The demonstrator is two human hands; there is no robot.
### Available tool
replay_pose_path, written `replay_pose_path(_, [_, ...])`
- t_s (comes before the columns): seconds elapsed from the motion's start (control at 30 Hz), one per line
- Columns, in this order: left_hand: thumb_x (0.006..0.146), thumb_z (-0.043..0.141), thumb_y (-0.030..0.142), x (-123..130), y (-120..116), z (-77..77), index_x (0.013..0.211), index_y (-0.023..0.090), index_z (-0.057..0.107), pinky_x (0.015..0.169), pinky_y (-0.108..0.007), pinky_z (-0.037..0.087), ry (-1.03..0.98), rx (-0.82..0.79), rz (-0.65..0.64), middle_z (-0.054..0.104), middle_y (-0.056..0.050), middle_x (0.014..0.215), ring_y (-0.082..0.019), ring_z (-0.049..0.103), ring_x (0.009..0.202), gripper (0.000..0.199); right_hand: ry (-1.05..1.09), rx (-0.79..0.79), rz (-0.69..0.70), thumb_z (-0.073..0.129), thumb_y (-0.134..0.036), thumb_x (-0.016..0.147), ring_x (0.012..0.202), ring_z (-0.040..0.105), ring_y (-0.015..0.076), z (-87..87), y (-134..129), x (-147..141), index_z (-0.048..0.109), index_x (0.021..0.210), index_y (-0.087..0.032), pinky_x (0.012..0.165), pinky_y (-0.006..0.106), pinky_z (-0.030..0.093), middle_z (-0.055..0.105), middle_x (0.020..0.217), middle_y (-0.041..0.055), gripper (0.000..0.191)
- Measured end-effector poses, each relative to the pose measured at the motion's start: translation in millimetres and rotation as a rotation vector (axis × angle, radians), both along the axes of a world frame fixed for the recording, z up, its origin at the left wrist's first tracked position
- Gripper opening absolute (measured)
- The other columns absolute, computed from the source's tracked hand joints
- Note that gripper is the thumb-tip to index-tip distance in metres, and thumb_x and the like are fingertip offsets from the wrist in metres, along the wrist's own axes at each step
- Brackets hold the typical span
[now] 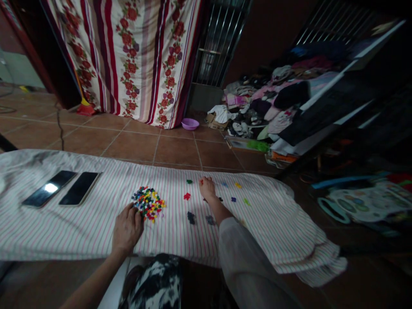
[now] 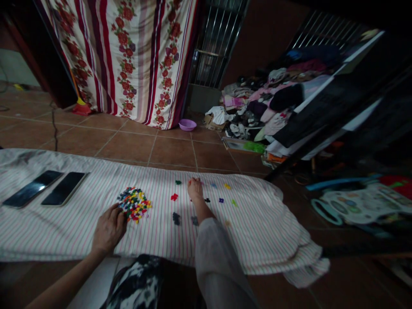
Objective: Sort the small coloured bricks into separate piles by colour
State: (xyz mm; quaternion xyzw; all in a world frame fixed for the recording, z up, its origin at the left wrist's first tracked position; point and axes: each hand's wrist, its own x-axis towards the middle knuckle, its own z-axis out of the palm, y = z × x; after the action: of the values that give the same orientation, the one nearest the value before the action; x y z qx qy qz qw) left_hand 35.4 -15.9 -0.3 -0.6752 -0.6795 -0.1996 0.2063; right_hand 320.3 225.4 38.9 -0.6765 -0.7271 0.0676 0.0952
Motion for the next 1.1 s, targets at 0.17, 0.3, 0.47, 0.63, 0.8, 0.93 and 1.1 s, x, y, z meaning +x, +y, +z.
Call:
replay_pose_path(0.17, [0.090, 0.046, 0.020, -0.3, 0.0, 0.6, 0.090, 0.016, 0.060, 0.088, -0.043, 0.047, -0.005, 0.006, -0.013, 0.064, -0.014, 0.103, -0.032, 0.051, 0.121, 0.015, 0.014, -0.012, 0.023, 0.046, -0.022, 0.098, 0.091, 0.061, 0.0170, 1.1, -4.1, -4.2, 0.067, 0.109, -0.016, 0.081, 0.025, 0.042, 0.061, 0.109, 0.0119, 0.025])
replay_pose_path(0.3, [0.091, 0.045, 0.020, 0.2, -0.7, 2.6, 0.091, 0.016, 0.061, 0.087, -0.044, 0.047, -0.001, -0.006, -0.006, 0.064, -0.014, 0.104, -0.032, 0.050, 0.122, 0.017, 0.029, -0.008, 0.007, 0.047, -0.021, 0.098, 0.092, 0.061, 0.0171, 2.0, -4.9, -5.9, 0.066, 0.110, -0.016, 0.081, 0.025, 0.042, 0.061, 0.110, 0.0119, 0.024])
replay_pose_path(0.47, [0.091, 0.044, 0.020, 0.0, -0.9, 2.0, 0.091, 0.016, 0.060, 0.086, -0.043, 0.046, 0.023, -0.001, -0.007, 0.064, -0.014, 0.104, -0.032, 0.050, 0.122, 0.016, 0.015, -0.013, -0.003, 0.045, -0.022, 0.099, 0.090, 0.061, 0.0180, 2.7, -5.2, -6.5, 0.065, 0.112, -0.016, 0.077, 0.026, 0.043, 0.061, 0.109, 0.0125, 0.025])
replay_pose_path(0.63, [0.090, 0.045, 0.020, -0.5, 0.2, -0.6, 0.091, 0.016, 0.060, 0.087, -0.043, 0.047, 0.012, 0.008, -0.003, 0.064, -0.014, 0.105, -0.031, 0.051, 0.121, 0.015, 0.029, -0.006, -0.005, 0.045, -0.024, 0.099, 0.090, 0.062, 0.0179, 2.2, -3.8, -5.6, 0.066, 0.109, -0.016, 0.079, 0.026, 0.043, 0.061, 0.110, 0.0122, 0.025])
replay_pose_path(0.8, [0.091, 0.045, 0.020, 0.1, 0.1, 1.0, 0.091, 0.017, 0.060, 0.086, -0.043, 0.048, 0.021, 0.011, -0.001, 0.064, -0.013, 0.102, -0.031, 0.052, 0.120, 0.015, 0.038, -0.018, -0.020, 0.046, -0.022, 0.098, 0.090, 0.063, 0.0174, 3.2, -3.8, -5.5, 0.066, 0.110, -0.015, 0.081, 0.026, 0.044, 0.061, 0.113, 0.0129, 0.025])
replay_pose_path(0.93, [0.090, 0.045, 0.020, -0.1, -0.4, 1.6, 0.091, 0.017, 0.060, 0.087, -0.044, 0.048, -0.007, 0.013, -0.019, 0.064, -0.013, 0.103, -0.031, 0.052, 0.122, 0.016, 0.048, -0.012, -0.018, 0.048, -0.024, 0.098, 0.093, 0.062, 0.0183, 4.2, -5.2, -4.9, 0.067, 0.110, -0.015, 0.082, 0.026, 0.044, 0.062, 0.112, 0.0129, 0.024])
replay_pose_path(1.1, [0.090, 0.045, 0.020, 0.2, -0.4, 1.0, 0.090, 0.017, 0.060, 0.087, -0.044, 0.047, -0.004, 0.007, -0.011, 0.064, -0.014, 0.103, -0.032, 0.052, 0.121, 0.015, 0.057, -0.006, -0.027, 0.040, -0.020, 0.099, 0.098, 0.062, 0.0190, 7.0, -3.7, -2.9, 0.068, 0.108, -0.014, 0.085, 0.026, 0.042, 0.065, 0.110, 0.0132, 0.029])
